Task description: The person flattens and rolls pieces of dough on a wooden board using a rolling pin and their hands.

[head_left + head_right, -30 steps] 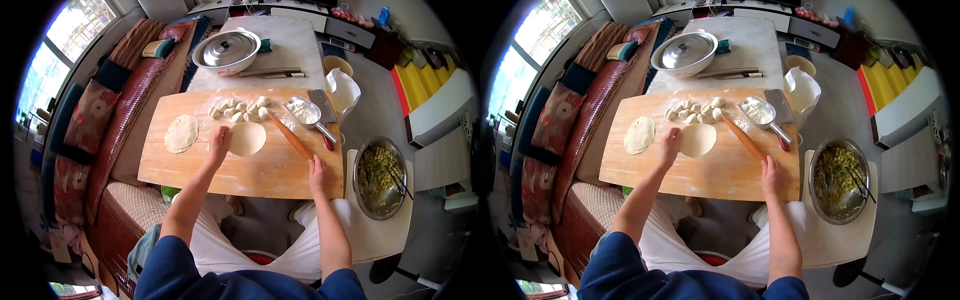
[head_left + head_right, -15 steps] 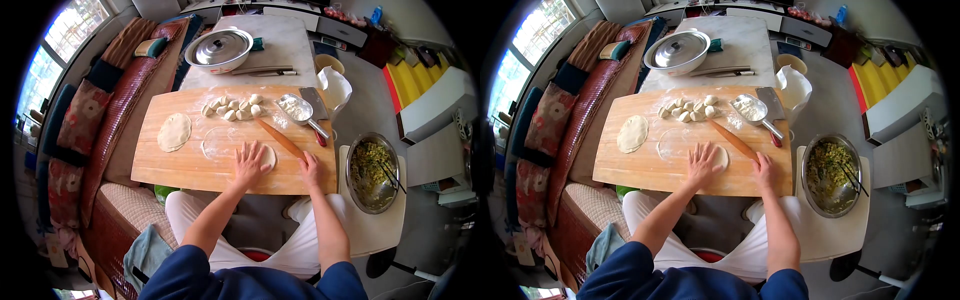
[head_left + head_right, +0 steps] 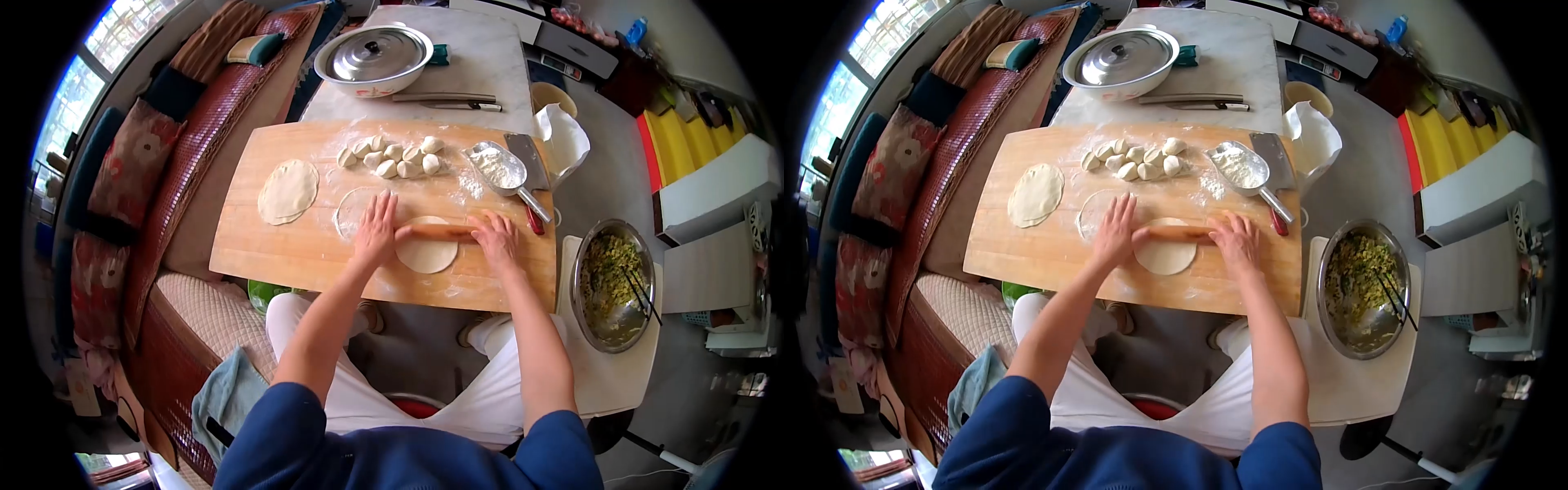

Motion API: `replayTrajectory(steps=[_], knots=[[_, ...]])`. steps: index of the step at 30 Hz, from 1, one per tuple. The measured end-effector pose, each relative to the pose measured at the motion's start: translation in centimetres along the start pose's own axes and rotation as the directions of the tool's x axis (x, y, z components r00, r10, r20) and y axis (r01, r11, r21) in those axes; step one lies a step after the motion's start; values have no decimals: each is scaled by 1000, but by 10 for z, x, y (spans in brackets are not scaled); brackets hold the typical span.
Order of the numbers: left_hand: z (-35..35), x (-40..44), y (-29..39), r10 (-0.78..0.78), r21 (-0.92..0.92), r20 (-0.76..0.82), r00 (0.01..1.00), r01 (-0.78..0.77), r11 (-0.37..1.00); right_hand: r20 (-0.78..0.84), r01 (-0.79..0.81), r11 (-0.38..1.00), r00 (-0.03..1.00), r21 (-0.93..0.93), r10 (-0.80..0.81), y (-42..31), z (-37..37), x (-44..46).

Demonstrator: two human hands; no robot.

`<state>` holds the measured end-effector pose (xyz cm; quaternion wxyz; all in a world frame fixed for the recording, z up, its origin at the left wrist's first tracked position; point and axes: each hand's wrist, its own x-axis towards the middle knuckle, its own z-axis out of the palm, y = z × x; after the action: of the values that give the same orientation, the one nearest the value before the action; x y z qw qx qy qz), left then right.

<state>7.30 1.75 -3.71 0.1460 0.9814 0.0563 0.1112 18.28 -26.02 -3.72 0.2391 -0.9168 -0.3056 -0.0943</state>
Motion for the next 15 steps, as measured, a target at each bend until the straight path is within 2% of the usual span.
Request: replayTrajectory(steps=[2, 3, 4, 6, 9, 12, 15], knots=[[3, 11, -2, 24, -19, -2, 1000, -24, 1000, -3, 53, 998, 999, -31, -53, 17, 9, -14], [-8, -5, 8, 71, 22, 67, 995, -73, 997, -3, 78, 996, 997, -45, -78, 23, 11, -25], [0, -34, 8, 149, 28, 65, 987, -151, 988, -1, 87, 996, 996, -17, -87, 20, 9, -44], [-25, -91, 28, 219, -30, 138, 966, -217, 976, 9, 110, 993, 994, 37, -110, 15, -3, -78], [-15, -86, 11, 142, -7, 122, 982, -142, 990, 68, 106, 992, 993, -66, -101, -25, -29, -51], [-6, -14, -11, -98, -32, 29, 995, 99, 995, 74, 99, 993, 993, -72, -93, -10, 1, 1], [7, 3, -11, -94, -93, 11, 996, 95, 991, 65, 43, 999, 997, 3, -43, 10, 10, 3]])
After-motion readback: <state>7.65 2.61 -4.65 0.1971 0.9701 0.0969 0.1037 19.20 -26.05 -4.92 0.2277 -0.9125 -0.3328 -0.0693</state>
